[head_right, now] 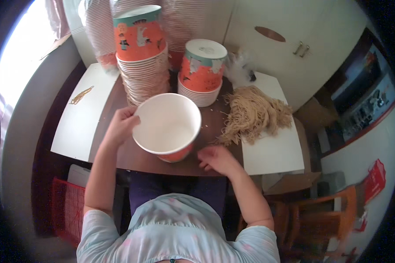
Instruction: Attaching string handles to paper buckets for packaging.
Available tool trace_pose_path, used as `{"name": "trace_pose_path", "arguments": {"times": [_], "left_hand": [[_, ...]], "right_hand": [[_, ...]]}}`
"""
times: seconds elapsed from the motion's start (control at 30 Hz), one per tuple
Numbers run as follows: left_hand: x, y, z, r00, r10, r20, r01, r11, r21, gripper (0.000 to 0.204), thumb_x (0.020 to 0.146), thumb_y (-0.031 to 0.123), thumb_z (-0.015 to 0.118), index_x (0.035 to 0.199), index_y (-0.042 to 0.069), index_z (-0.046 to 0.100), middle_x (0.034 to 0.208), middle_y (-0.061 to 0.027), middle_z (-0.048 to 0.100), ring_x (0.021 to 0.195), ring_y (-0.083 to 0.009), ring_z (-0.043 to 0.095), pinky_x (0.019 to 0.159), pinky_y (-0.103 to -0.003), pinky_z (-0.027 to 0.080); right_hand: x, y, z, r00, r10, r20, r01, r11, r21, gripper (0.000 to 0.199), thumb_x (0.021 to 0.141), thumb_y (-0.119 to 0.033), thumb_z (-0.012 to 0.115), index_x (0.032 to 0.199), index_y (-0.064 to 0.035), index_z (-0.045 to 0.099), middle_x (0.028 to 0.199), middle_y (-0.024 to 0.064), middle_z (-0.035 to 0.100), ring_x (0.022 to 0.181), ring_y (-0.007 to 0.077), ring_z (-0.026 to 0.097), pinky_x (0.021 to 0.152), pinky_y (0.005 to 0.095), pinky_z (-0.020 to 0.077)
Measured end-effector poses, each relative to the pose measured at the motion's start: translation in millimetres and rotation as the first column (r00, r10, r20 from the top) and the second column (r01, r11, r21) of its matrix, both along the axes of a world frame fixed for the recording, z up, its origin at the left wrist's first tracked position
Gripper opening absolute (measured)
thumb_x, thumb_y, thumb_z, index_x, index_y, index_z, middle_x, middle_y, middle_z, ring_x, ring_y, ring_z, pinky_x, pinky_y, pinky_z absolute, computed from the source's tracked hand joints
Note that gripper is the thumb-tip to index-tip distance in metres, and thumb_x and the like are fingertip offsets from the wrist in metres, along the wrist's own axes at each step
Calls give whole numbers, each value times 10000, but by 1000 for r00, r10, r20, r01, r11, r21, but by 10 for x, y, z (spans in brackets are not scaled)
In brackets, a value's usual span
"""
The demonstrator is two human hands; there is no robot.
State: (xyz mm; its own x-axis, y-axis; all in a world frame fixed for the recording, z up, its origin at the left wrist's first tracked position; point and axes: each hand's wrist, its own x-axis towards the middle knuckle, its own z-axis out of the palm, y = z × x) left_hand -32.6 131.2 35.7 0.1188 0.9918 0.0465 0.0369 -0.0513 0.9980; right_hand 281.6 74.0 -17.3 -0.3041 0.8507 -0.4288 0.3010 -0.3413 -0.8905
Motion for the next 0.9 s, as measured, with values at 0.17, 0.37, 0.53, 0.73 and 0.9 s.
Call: {"name": "trace_pose_path", "arguments": {"times": [0.17,0.37,0.53,0.73,0.9], "left_hand": [[-86,166,9,978,-26,-207,31,999,22,311,770,55,483,1004,-25,674,706,9,593,577,-65,522,473,-255,434],[59,67,-50,981,-21,-193,46,991,127,327,790,57,540,1089,-30,638,759,-5,608,634,-52,525,554,-229,442],[18,-191,57,930,286,-232,-203,924,325,295,809,27,651,1102,-11,637,989,-66,647,643,-60,512,592,-200,415],[201,-837,209,858,476,-194,-161,606,779,214,759,-75,605,958,-11,650,990,-120,650,695,-125,582,576,-236,461],[580,-1460,26,971,35,-236,96,848,522,154,754,-15,640,906,-11,662,785,-125,632,664,-187,605,576,-254,470]], "right_hand": [[580,263,486,670,-328,666,-355,646,676,114,791,-103,639,869,-31,680,835,134,632,833,329,615,747,402,494],[554,402,452,611,-135,780,-637,501,586,128,726,-124,650,825,-45,662,901,108,590,934,299,557,867,407,453],[228,471,232,548,-78,833,-723,456,518,186,680,-157,675,844,-69,671,937,78,565,922,290,516,853,399,415],[210,603,86,446,21,895,-797,465,386,159,696,-183,668,807,-70,654,963,99,565,960,287,503,864,396,395],[100,250,270,755,15,656,-611,381,694,114,675,-113,676,748,-64,603,853,94,571,848,291,536,799,399,427]]}}
